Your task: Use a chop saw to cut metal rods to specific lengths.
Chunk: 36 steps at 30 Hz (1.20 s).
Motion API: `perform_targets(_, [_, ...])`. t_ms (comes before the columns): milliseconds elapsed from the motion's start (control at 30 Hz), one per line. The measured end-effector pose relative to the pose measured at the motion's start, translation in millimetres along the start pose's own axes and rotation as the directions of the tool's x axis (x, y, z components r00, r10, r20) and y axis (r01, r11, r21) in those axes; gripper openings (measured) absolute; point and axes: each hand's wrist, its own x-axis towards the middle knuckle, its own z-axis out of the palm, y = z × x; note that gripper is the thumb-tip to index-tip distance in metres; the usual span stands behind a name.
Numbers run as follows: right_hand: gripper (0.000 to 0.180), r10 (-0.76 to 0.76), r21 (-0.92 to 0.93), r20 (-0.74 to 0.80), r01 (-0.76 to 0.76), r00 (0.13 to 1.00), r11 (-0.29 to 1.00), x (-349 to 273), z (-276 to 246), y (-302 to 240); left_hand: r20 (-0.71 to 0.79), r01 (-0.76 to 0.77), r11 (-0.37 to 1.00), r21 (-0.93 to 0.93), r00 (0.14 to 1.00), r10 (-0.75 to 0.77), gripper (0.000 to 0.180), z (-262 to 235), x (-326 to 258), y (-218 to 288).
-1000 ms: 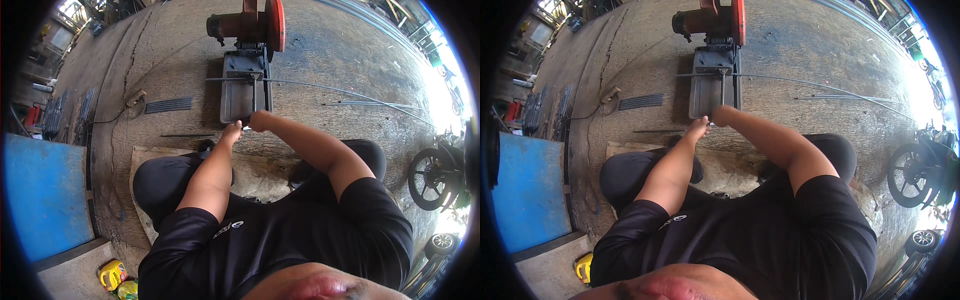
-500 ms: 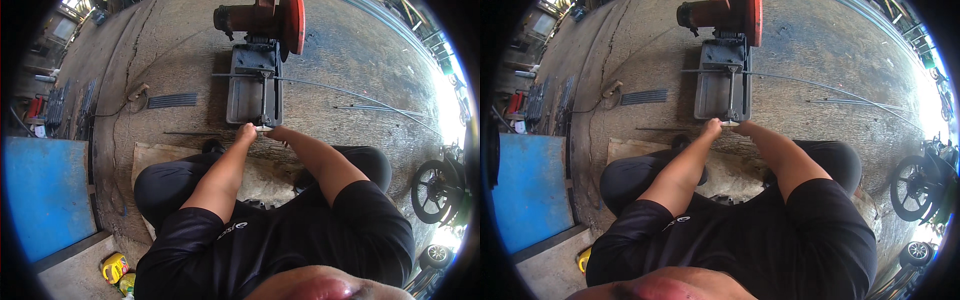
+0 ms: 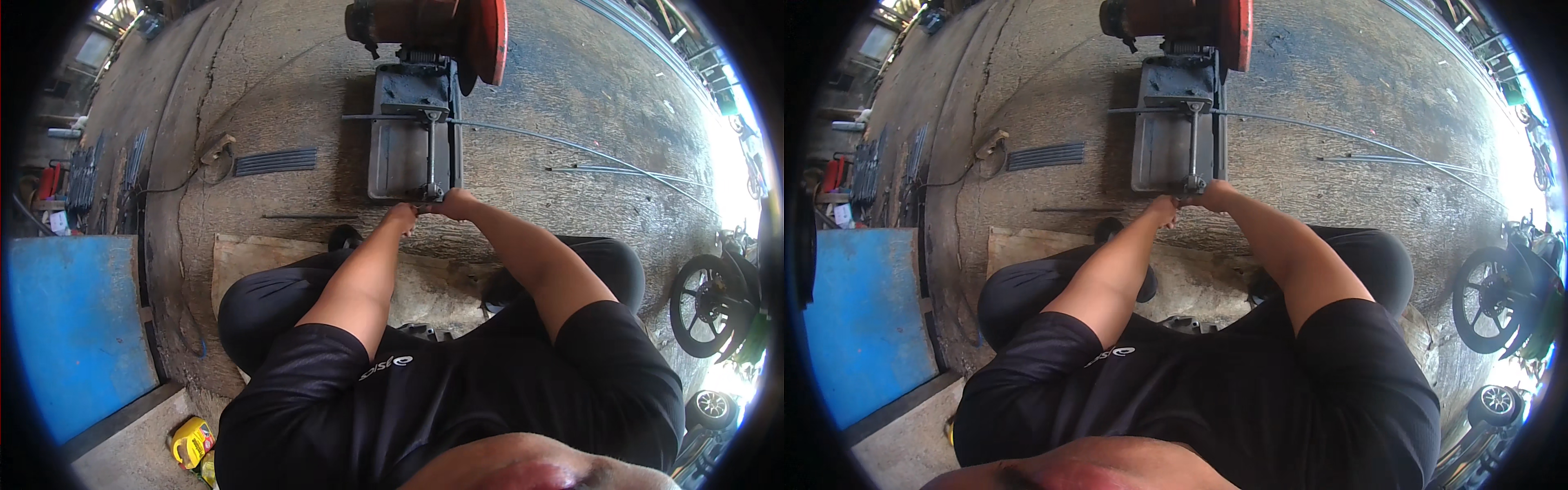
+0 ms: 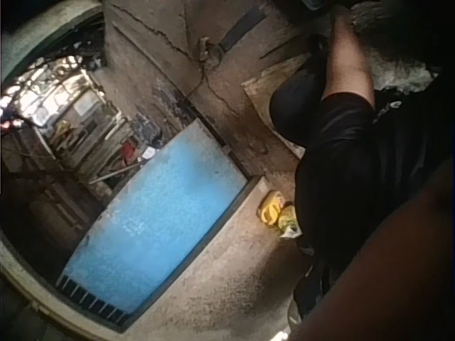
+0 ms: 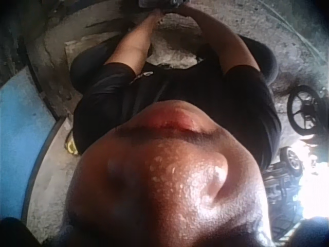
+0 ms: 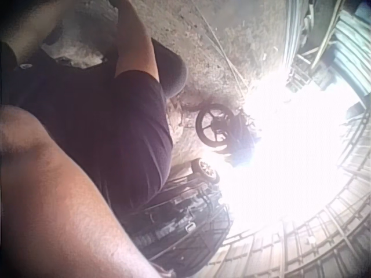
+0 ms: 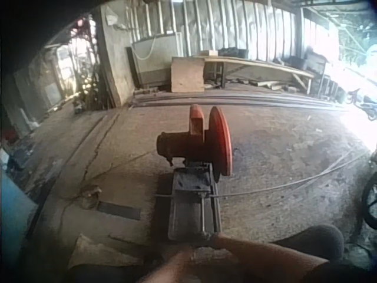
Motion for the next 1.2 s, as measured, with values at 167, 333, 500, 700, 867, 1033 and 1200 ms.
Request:
perform_targets(167, [0.059, 0.186, 0.322, 0.167, -0.232, 0.968, 0.918, -16.1, -6.9, 1.3, -0.075, -0.043, 0.928, -0.369, 0.997, 0.016, 0.023, 25.3, 20.0, -24.5])
perform_targets(333, [0.047, -0.045, 0.626, 0.309, -0.168, 0.950, 0.762, -45.9, -19.7, -10.8, -0.346, -0.025, 0.992, -0.122, 0.938, -0.019, 0.041, -8.7, 26.4, -54.5])
perform_targets(500, [0.073, -0.571, 0.708, 0.657, -0.143, 0.493, 0.691, -66.0, -33.8, 11.9, -0.322, -0.025, 0.677, -0.736, 0.893, -0.316, 0.049, -14.1, -13.3, -20.4])
perform_targets(700, [0.070, -0.073, 0.366, 0.594, -0.189, 0.801, 0.911, -53.3, 8.8, 37.4, -0.348, -0.120, 0.947, -0.298, 0.938, 0.009, 0.063, -9.4, -36.3, 0.3])
perform_targets(867, [0.068, 0.150, 0.466, 0.347, -0.309, 0.926, 0.829, -36.7, 26.1, 67.4, -0.403, -0.056, 0.997, -0.056, 0.915, 0.028, 0.074, 14.0, -40.1, 25.3])
perform_targets(1033, [0.067, 0.078, 0.522, 0.310, -0.239, 0.947, 0.819, -30.1, 29.6, 65.4, -0.417, 0.162, 0.980, 0.111, 0.903, -0.102, 0.069, 13.6, -34.3, 18.4])
perform_targets(1200, [0.063, 0.032, 0.683, 0.276, -0.219, 0.961, 0.697, -28.5, 31.8, 74.7, -0.429, 0.193, 0.961, 0.198, 0.899, -0.092, 0.060, 20.9, -29.7, 30.9])
